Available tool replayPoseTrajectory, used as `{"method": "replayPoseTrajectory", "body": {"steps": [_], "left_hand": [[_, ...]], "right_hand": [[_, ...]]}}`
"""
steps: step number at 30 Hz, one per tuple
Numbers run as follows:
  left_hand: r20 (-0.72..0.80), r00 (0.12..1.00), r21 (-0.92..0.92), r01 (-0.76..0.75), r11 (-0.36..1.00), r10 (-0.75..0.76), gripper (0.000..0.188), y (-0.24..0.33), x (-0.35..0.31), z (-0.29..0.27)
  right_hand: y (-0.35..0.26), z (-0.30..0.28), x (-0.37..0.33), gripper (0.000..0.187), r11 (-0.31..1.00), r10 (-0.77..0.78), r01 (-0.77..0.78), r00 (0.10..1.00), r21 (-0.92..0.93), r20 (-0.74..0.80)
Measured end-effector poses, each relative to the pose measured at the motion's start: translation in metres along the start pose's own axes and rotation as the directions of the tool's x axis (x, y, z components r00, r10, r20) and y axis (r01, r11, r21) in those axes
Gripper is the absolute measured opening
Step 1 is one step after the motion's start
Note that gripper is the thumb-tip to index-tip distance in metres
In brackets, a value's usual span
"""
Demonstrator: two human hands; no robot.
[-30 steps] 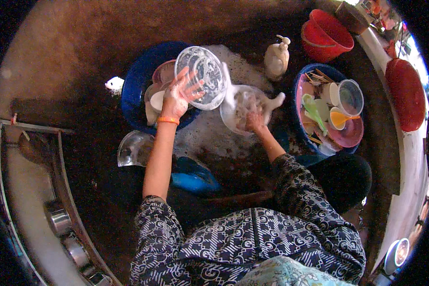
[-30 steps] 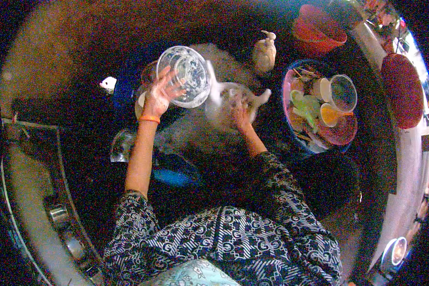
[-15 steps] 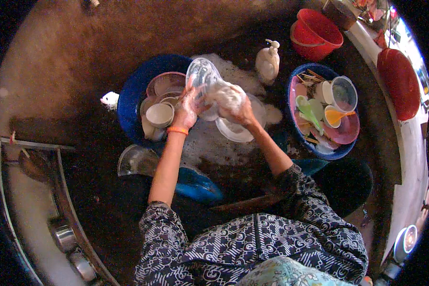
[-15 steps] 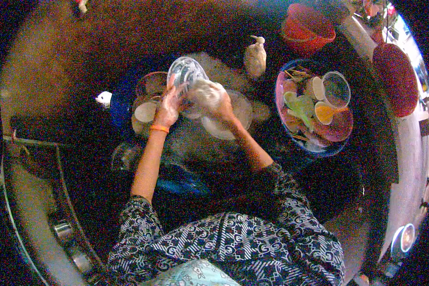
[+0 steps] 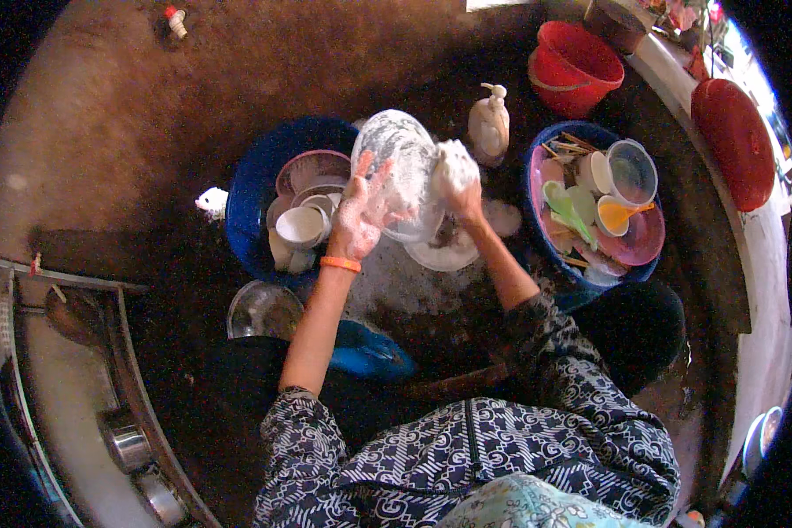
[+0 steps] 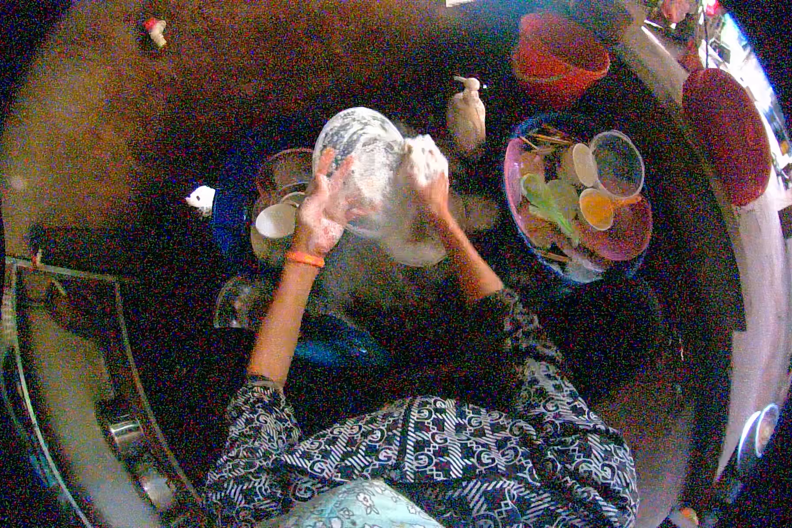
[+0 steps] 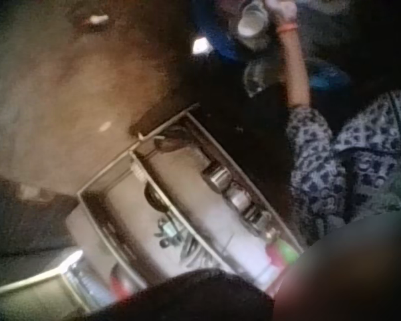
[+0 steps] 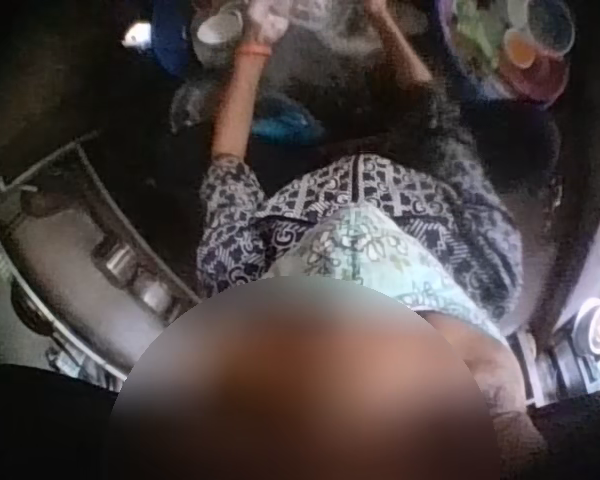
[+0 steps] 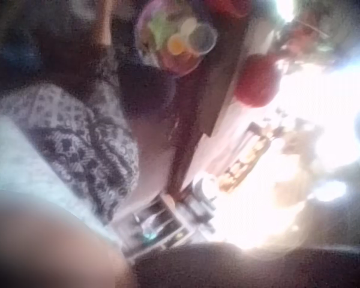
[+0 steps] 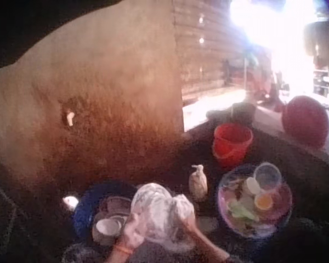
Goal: The person washes various dishes including bowls, plates, and utensils using a sponge and soap in a basin of water. They scrub each item and place it into a separate basin.
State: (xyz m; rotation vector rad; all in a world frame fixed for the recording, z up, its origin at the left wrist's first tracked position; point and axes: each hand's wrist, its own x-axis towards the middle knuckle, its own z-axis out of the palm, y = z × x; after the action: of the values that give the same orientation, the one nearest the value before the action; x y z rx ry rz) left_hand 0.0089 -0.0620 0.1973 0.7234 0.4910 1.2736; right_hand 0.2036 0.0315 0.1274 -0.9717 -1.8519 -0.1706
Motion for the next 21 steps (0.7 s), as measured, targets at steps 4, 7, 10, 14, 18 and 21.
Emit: {"method": "replayPoseTrajectory", "body": {"steps": [4, 7, 10, 14, 18, 21], "left_hand": [[-0.135, 0.989, -0.041, -0.059, 0.997, 0.053, 0.058, -0.006, 0.013, -0.018], [-0.125, 0.988, 0.106, -0.076, 0.991, 0.089, 0.059, -0.014, 0.013, -0.027], [-0.326, 0.929, -0.059, 0.168, 0.984, -0.178, 0.059, -0.015, 0.003, -0.026], [-0.062, 0.985, 0.079, 0.164, 0.983, -0.159, 0.062, -0.012, -0.005, -0.012], [0.096, 0.992, -0.056, 0.089, 0.994, -0.083, 0.067, 0.0, -0.002, -0.002], [0.106, 0.994, -0.207, 0.031, 0.978, -0.009, 0.059, 0.005, 0.004, -0.009]], "right_hand": [[-0.076, -0.003, -0.041, 0.038, 0.823, 0.395, -0.42, 0.907, 0.384, 0.144], [-0.103, -0.004, -0.034, 0.058, 0.941, 0.202, -0.263, 0.941, 0.213, 0.272], [-0.099, -0.01, -0.004, 0.071, 0.989, 0.023, -0.073, 0.939, 0.132, 0.344], [-0.05, -0.016, 0.037, 0.065, 0.914, 0.335, -0.379, 0.907, 0.147, 0.257], [0.023, -0.01, 0.035, 0.041, 0.905, 0.372, -0.412, 0.888, 0.108, 0.27], [0.035, 0.011, -0.008, 0.035, 0.616, 0.656, -0.666, 0.73, 0.422, 0.194]]}}
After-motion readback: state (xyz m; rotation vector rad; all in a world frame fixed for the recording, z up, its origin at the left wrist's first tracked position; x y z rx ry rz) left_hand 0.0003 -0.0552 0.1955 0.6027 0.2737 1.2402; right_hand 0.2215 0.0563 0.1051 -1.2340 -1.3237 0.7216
